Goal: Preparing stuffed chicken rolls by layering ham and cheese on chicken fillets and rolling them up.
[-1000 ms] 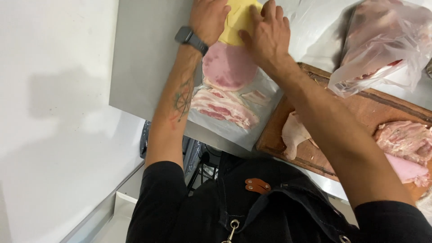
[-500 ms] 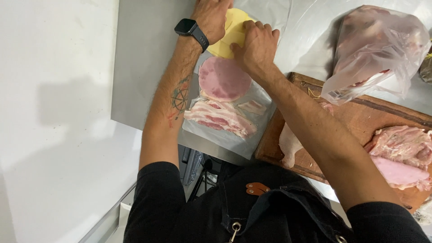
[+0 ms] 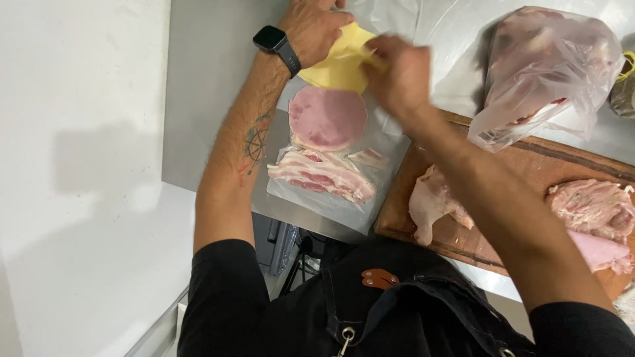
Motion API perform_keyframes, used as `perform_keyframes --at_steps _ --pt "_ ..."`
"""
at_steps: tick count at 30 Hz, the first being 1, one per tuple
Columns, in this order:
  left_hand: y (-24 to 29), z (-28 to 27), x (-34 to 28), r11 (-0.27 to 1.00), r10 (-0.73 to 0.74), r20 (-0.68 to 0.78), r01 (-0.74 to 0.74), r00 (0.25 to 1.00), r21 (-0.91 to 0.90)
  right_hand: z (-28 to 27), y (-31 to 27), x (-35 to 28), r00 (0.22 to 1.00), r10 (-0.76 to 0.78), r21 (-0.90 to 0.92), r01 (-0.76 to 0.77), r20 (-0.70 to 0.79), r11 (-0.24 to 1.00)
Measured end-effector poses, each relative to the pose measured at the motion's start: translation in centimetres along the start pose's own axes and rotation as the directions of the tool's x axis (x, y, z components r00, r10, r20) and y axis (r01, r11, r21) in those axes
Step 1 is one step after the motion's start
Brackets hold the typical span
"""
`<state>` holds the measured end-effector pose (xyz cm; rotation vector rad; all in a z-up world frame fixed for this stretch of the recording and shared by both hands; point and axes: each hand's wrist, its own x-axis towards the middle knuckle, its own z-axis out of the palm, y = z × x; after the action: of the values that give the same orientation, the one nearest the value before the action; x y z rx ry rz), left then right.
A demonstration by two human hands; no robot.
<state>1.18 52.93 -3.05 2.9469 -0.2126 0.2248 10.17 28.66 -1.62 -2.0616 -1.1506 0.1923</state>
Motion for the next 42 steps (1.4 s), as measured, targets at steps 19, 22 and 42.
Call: perform_keyframes --at_steps 19,22,42 --pt "5.3 -12.5 -8.7 0.993 0.006 -0.101 -0.019 0.995 -0.12 3.1 3.2 4.0 0.956 -0.112 -0.492 0.239 0.273 0.838" --pt "8.6 -15.6 -13.6 0.947 -0.226 -0.208 0.164 0.952 -0.276 3.6 2.9 4.4 0.962 -0.013 -0.479 0.147 0.273 0.865" --pt "35.1 -13.0 -35.0 0.365 -0.93 -0.299 0.618 0.212 -0.696 0.4 -1.6 8.1 0.686 0.02 -0.44 0.444 0.727 0.78"
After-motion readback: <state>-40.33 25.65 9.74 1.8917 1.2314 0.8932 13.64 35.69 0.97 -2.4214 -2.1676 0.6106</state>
